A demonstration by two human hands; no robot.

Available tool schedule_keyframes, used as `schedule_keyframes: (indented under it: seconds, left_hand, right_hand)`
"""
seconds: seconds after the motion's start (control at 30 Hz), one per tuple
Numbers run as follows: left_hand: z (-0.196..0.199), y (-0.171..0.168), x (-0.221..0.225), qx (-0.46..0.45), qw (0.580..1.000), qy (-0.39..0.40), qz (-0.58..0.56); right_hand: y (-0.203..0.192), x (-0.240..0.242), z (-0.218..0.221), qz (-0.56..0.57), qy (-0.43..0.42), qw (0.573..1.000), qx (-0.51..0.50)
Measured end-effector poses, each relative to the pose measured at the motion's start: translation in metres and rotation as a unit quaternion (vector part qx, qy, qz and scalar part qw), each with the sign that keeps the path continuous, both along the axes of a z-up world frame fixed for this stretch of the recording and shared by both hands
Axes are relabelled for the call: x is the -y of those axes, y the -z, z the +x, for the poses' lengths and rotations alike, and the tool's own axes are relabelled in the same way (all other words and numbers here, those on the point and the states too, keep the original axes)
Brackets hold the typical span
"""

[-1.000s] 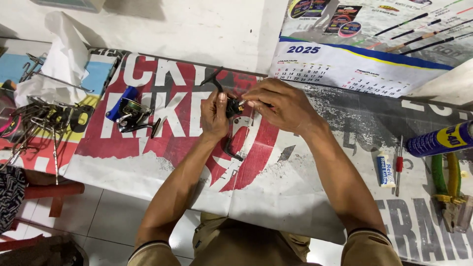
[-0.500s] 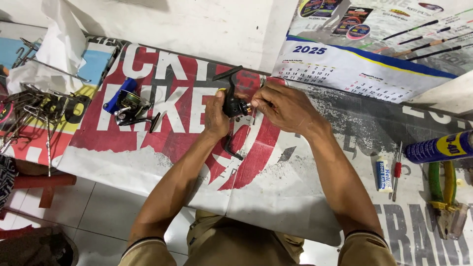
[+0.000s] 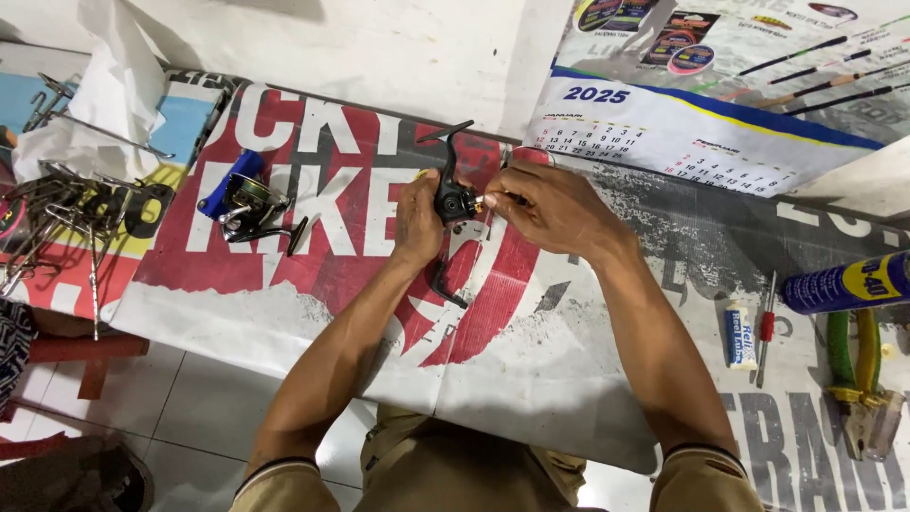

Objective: Disassembling a fishing reel to inspect the internal gears and rotor for maintenance.

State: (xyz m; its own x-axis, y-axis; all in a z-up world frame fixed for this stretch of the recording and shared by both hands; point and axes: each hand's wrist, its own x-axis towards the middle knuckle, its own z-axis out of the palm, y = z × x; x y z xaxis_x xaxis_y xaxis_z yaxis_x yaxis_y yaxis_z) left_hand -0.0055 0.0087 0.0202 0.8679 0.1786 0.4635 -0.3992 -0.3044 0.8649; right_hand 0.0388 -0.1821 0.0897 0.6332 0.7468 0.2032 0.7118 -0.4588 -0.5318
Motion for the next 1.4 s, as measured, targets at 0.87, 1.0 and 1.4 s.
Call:
schedule_keyframes:
  seconds: [0.87, 1.0, 1.4]
  left_hand:
    - [0.011, 0.034, -0.013, -0.02, 0.978, 0.135, -0.157]
    - [0.005, 0.018, -0.005, 0.032, 0.969, 0.163, -0.183]
    - [0.014, 0.029, 0.0, 0.047, 0.966, 0.167, -0.189]
  right_hand:
    - [0.002, 0.002, 0.001, 0.066, -0.024, 0.997, 0.01]
    - [0.006, 0.003, 0.003, 0.124, -0.018, 0.991, -0.043]
    - [0.06, -0.007, 0.026, 0.346, -0.044, 0.905, -0.243]
